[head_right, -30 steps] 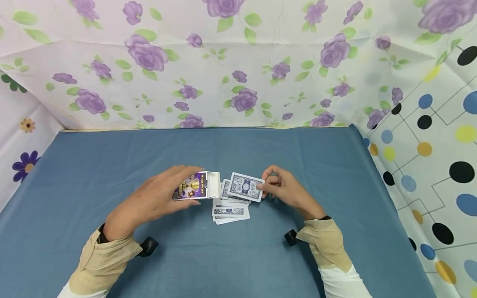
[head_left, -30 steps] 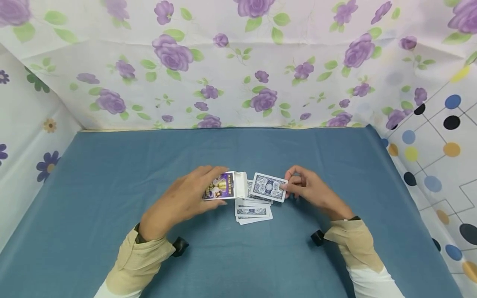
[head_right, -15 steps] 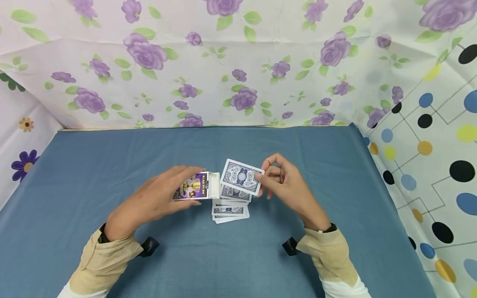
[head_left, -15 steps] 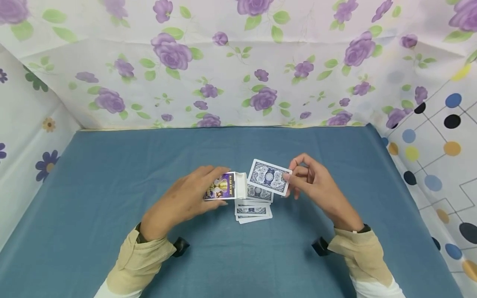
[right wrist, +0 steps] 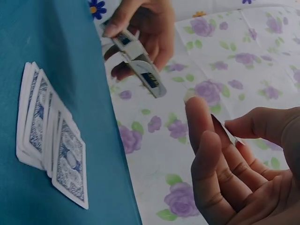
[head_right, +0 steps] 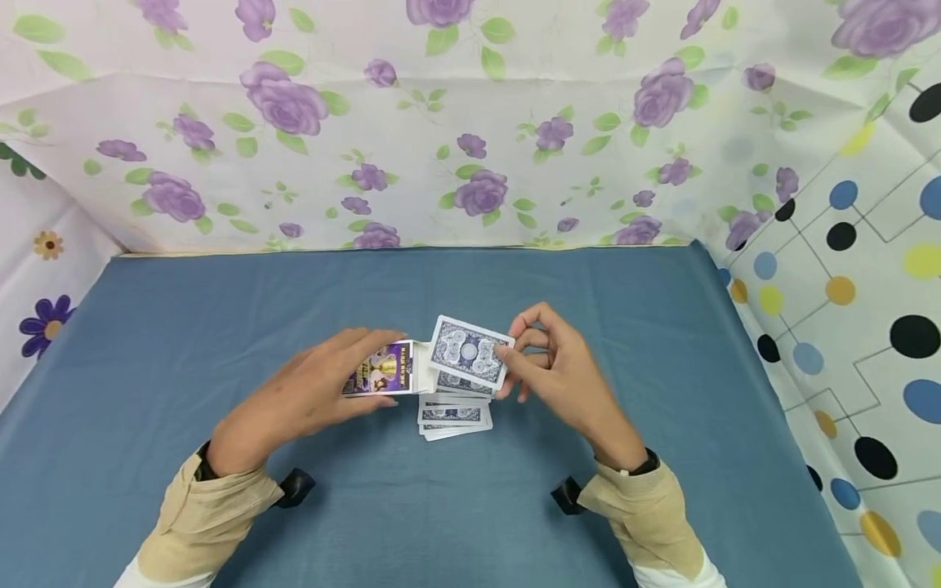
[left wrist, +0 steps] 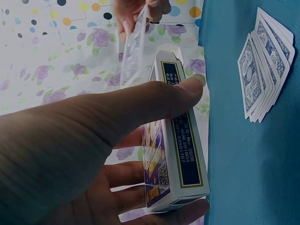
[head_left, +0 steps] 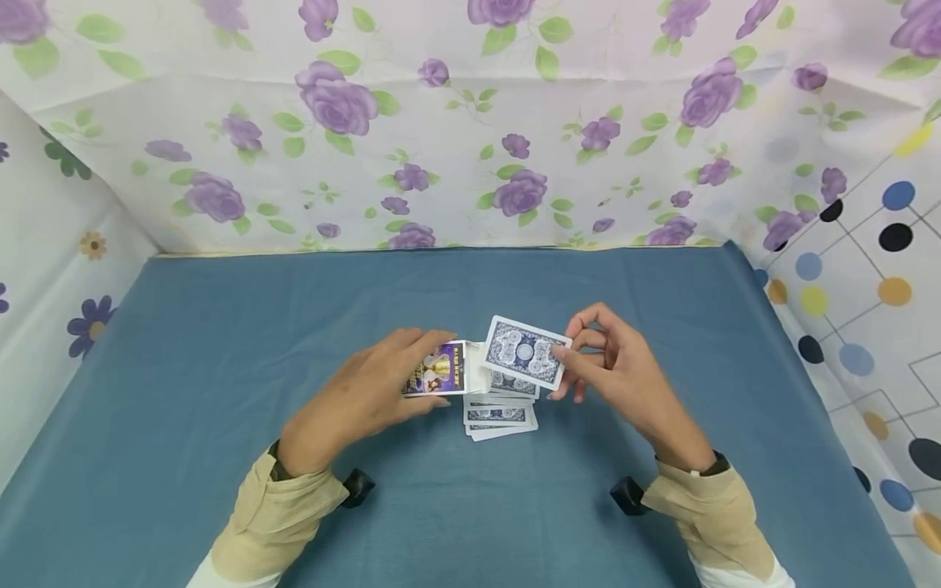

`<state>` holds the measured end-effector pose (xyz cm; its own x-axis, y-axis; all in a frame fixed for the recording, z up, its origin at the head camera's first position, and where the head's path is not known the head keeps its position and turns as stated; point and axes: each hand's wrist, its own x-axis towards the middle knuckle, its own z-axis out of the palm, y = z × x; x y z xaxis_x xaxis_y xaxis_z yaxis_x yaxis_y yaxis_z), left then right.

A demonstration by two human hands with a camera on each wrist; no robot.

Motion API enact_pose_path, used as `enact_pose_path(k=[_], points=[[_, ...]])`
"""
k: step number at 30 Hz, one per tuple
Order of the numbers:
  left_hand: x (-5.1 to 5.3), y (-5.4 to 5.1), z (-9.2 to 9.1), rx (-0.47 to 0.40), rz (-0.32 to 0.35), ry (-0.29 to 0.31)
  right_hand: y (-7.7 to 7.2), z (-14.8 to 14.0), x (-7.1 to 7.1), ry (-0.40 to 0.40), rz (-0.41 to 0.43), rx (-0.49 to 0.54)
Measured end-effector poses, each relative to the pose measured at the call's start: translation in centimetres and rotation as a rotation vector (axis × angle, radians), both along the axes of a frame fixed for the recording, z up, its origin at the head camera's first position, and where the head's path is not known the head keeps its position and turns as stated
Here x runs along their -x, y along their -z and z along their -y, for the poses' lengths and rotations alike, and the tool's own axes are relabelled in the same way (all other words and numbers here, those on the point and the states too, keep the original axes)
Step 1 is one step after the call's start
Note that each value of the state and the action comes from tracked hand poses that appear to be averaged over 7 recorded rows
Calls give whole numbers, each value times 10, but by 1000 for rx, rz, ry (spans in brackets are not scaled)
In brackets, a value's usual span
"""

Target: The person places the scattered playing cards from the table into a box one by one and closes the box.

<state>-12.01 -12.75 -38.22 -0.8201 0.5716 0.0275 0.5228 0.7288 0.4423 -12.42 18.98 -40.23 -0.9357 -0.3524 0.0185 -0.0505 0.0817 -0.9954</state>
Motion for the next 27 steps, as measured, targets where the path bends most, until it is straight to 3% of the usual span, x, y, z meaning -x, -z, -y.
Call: enact_pose_path(k=[10,20,27], points=[[-1,1,-1,2,5,12,6,11,-5,-54,28,-76],[-2,2,-2,17,8,19,9,12,-7,-85,56,-64],[-1,2,-4,14,19,22,8,11,-6,-83,26,-93]])
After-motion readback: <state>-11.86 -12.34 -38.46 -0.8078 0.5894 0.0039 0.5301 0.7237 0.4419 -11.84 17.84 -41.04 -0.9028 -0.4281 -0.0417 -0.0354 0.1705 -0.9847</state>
